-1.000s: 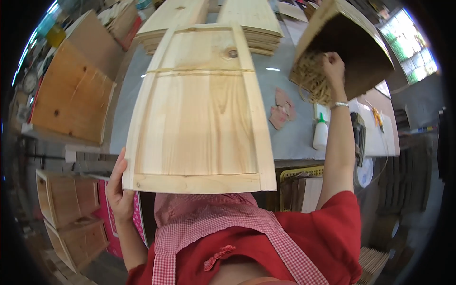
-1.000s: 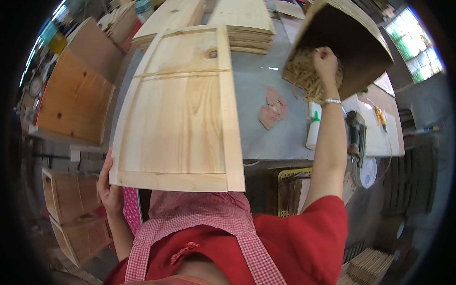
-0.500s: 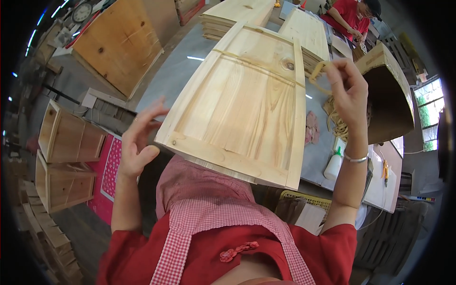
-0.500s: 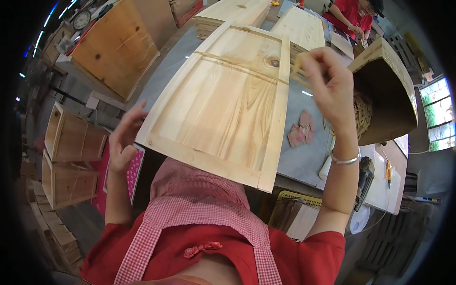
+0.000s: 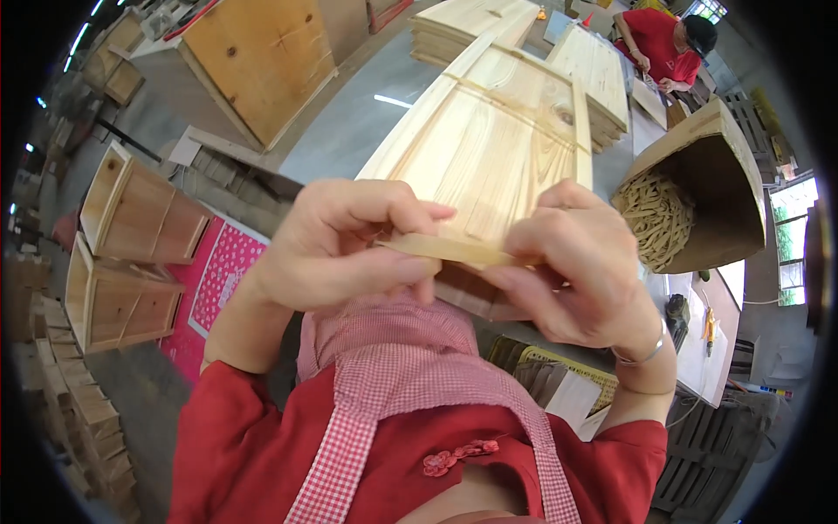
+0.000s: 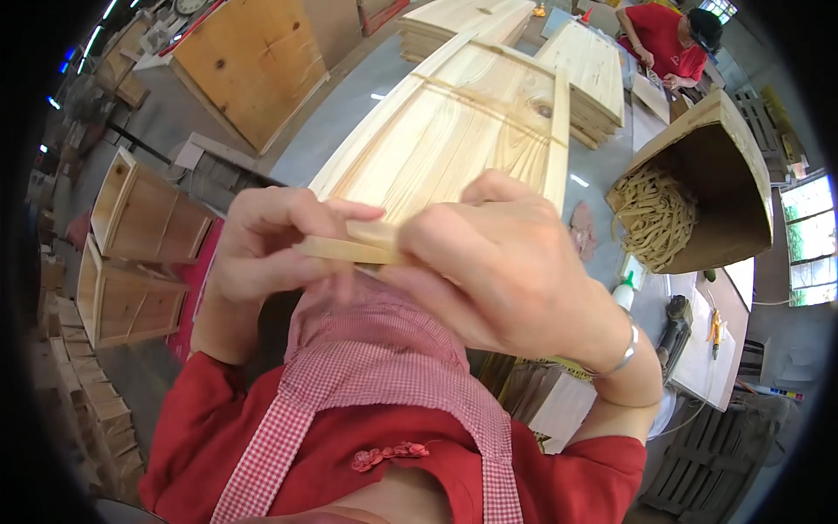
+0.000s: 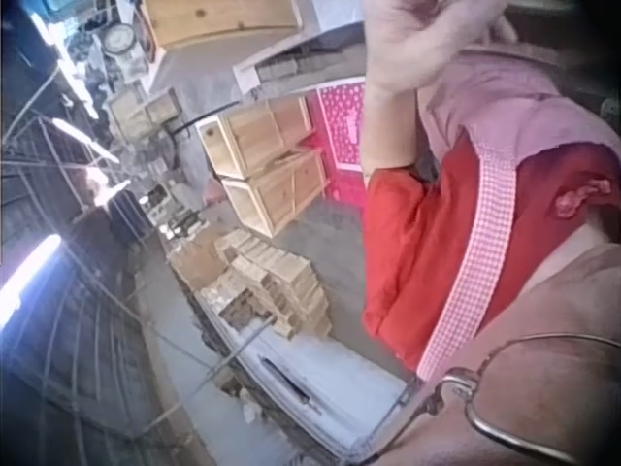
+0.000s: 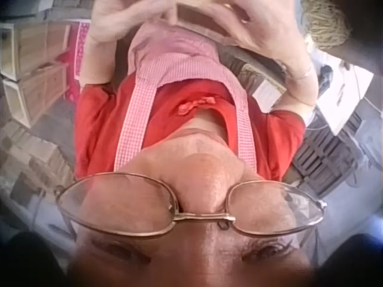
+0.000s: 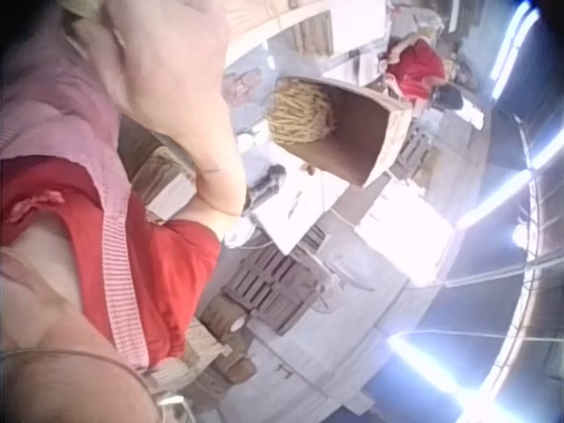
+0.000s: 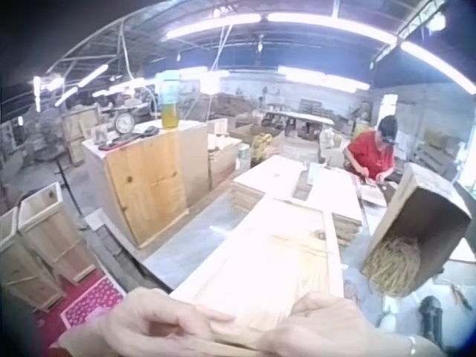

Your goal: Assemble a wooden box by gluing panels and securing them with rubber bands.

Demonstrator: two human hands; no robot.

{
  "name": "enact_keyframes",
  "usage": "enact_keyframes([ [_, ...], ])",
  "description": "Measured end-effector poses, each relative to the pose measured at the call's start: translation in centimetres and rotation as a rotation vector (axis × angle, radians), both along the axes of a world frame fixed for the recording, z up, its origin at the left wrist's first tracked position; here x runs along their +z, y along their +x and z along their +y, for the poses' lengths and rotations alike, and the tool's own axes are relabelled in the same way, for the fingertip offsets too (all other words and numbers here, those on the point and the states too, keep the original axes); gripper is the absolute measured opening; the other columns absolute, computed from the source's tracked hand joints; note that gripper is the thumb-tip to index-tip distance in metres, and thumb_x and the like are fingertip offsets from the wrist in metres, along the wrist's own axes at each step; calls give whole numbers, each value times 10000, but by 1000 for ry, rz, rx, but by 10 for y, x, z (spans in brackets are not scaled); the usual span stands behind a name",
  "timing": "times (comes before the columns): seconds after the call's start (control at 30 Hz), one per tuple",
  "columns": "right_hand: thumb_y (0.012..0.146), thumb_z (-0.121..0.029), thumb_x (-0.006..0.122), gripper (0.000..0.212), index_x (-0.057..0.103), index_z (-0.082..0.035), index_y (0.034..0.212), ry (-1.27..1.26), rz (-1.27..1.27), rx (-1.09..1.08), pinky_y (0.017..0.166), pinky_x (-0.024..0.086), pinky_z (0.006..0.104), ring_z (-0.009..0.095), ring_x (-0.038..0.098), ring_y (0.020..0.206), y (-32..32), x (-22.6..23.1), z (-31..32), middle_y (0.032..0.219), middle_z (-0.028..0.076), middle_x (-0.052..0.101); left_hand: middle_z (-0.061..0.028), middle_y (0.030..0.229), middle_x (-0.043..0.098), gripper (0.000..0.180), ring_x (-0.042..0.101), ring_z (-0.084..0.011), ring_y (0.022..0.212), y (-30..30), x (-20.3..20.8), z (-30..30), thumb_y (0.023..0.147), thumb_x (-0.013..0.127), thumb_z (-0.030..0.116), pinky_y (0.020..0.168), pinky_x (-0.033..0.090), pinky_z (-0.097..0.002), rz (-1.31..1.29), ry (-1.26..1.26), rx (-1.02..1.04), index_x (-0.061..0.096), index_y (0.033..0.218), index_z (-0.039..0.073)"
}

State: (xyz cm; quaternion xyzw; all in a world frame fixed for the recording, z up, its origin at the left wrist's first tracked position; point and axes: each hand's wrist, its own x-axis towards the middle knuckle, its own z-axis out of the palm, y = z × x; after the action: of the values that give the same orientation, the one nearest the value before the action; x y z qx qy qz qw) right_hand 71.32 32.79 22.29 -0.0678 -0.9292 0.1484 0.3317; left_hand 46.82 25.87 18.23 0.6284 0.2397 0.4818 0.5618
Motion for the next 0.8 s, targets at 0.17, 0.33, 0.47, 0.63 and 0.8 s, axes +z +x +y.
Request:
enact_keyframes([
  [0.17,776,-195,808,285,549,-86,729,-59,-107,-98,652,425,351,231,521,509,23,-3,-22,566,17,483,-24,670,578,189,595,-176,661,-37,0,-8,754,758,56,954,478,-397,313,365,17,570,737,42],
  [0.33,876,-254,697,350,513,-37,671,107,-106,-436,768,462,441,253,466,552,66,-26,-37,594,67,428,-37,751,562,251,602,-233,739,-62,-13,3,709,773,107,903,498,-415,880,879,351,525,712,67],
  [0.47,898,-30,555,209,509,37,705,100,-15,-752,943,431,453,222,478,606,110,-40,-58,662,92,505,-45,803,586,227,637,-229,833,-107,-30,8,702,773,111,955,496,-443,1073,1023,473,551,727,74],
  [0.63,772,72,599,117,536,-1,706,32,-159,-856,1067,380,486,270,675,923,135,-120,-95,750,95,620,-46,1015,630,214,585,-236,1218,-120,-110,-5,726,769,132,1080,418,-483,1231,971,383,638,891,97],
  [0.8,733,-62,721,122,601,-66,750,122,-324,-782,1058,377,534,358,551,1137,116,-206,-96,1037,104,655,-44,1265,591,377,484,-254,1329,-115,-203,-25,822,707,159,1138,328,-524,1273,910,324,656,1195,141],
])
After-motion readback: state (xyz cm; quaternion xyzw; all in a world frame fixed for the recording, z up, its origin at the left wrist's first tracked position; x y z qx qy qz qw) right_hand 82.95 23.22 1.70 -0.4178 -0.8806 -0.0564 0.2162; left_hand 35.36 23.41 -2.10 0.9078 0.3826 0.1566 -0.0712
